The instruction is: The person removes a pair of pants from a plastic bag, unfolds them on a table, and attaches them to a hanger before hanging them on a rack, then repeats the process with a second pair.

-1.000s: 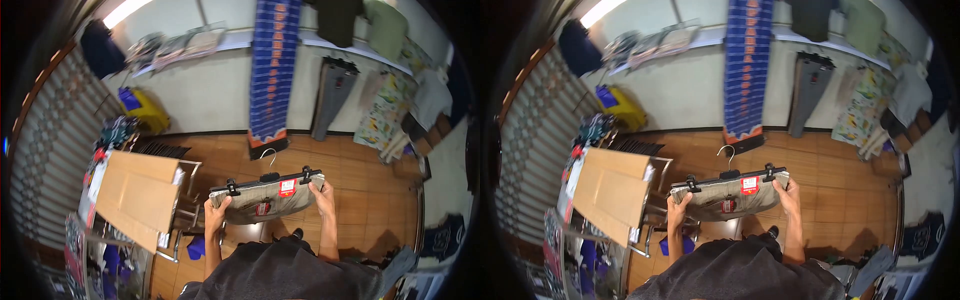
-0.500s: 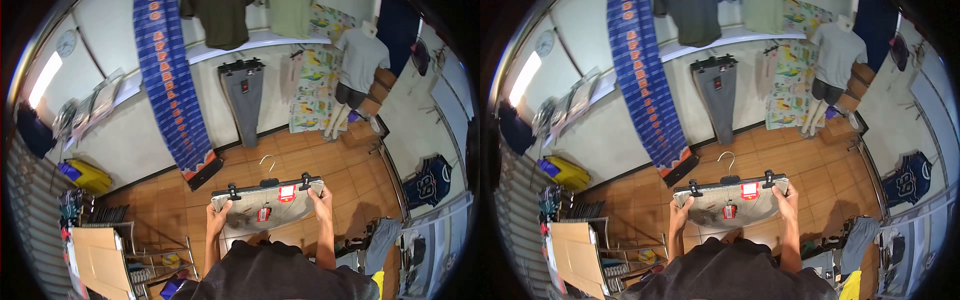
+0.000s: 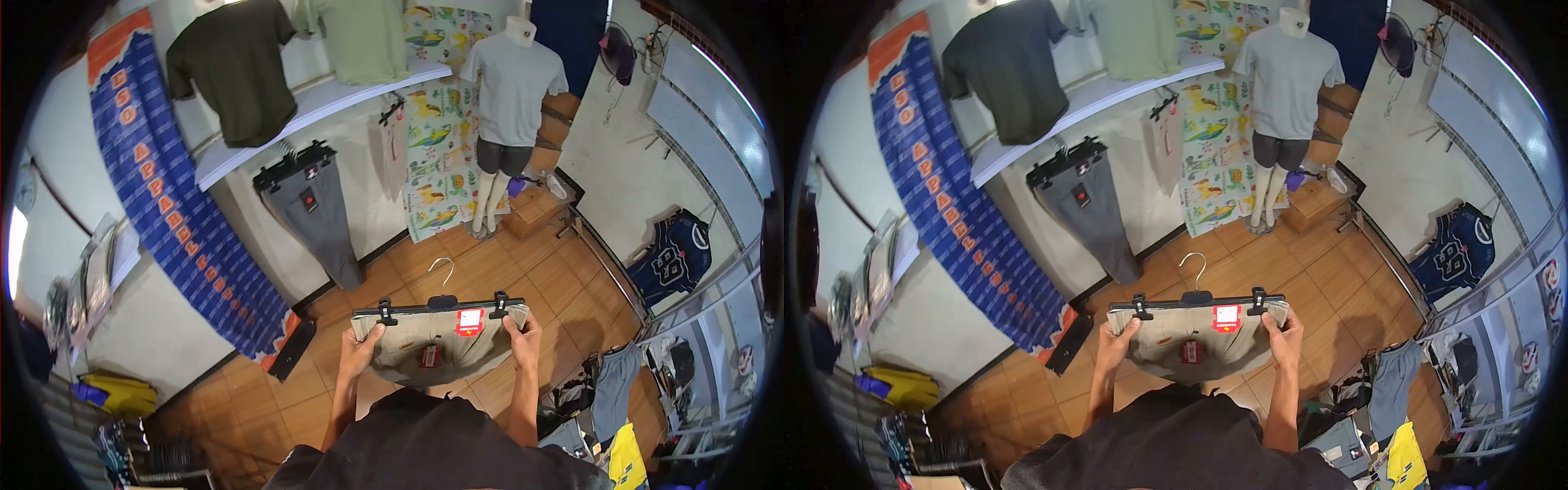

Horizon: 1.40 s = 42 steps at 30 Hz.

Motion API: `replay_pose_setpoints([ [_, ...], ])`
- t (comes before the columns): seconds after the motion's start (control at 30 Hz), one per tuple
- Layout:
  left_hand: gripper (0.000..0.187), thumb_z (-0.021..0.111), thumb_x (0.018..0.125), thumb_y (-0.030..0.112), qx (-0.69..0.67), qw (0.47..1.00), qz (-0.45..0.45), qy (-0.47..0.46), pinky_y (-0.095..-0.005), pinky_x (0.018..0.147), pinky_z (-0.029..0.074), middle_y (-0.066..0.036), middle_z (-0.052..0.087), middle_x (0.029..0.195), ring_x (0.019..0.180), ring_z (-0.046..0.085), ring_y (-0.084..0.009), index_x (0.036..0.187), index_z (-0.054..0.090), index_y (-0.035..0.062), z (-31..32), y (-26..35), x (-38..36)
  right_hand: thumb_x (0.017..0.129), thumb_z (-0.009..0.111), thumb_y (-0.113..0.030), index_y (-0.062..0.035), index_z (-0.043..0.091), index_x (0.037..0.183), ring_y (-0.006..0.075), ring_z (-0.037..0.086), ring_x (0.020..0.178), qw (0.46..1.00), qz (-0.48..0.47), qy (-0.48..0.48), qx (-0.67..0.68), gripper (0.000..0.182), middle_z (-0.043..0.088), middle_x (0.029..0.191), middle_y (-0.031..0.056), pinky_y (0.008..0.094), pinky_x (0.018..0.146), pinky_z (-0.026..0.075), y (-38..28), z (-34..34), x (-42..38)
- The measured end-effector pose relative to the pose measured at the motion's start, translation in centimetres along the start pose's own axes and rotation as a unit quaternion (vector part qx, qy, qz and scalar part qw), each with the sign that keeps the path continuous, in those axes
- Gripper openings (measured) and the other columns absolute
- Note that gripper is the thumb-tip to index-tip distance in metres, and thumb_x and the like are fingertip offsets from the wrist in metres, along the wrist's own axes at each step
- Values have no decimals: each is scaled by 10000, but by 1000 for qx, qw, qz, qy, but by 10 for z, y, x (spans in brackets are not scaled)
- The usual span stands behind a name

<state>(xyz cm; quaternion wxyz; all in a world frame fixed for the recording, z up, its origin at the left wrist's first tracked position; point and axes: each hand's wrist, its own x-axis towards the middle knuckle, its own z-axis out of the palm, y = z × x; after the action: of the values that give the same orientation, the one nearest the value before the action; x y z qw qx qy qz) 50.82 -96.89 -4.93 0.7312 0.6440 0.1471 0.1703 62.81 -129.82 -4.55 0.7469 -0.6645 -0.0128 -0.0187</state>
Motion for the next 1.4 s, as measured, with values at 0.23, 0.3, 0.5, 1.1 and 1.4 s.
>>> replay_pose_setpoints([
  [0.23, 143, 730, 947, 147, -25, 998, -7, -57, -243, 724, 476, 32, 685, 901, 808, 583, -49, 994, 721, 12, 53, -5, 147, 906, 727, -38, -28, 710, 1071, 85, 600, 855, 996, -23, 88, -11, 167, 690, 954, -20, 256, 792, 478, 0, 13, 115],
  [0.3, 149, 723, 952, 150, 1, 998, -5, -64, -255, 765, 491, 20, 704, 935, 847, 611, -68, 1020, 726, 18, 62, -7, 173, 907, 724, -37, -27, 709, 1074, 85, 599, 858, 994, -23, 103, -10, 168, 690, 954, -18, 256, 791, 478, 4, 13, 137],
  [0.5, 136, 723, 959, 174, 10, 999, -13, -52, -251, 740, 475, 61, 673, 898, 815, 574, -45, 986, 719, 40, 94, -17, 258, 903, 728, -42, -29, 707, 1071, 88, 600, 856, 994, -6, 104, -14, 170, 690, 953, -12, 260, 784, 481, 23, 22, 231],
  [1.1, 158, 677, 990, 184, 59, 985, 25, 163, -245, 727, 454, 73, 629, 867, 806, 534, -53, 977, 703, 29, 231, -48, 472, 885, 750, -118, 20, 645, 1185, 186, 629, 998, 991, 46, -96, -87, 346, 693, 1108, 74, 318, 899, 474, 48, 57, 614],
  [1.4, 221, 679, 987, 218, 13, 979, 51, 199, -264, 742, 475, 26, 659, 910, 819, 554, -81, 1028, 696, 1, 225, -38, 590, 869, 757, -89, 13, 682, 1096, 131, 613, 887, 982, -17, -187, -19, 260, 703, 997, 27, 296, 831, 478, 84, 142, 754],
])
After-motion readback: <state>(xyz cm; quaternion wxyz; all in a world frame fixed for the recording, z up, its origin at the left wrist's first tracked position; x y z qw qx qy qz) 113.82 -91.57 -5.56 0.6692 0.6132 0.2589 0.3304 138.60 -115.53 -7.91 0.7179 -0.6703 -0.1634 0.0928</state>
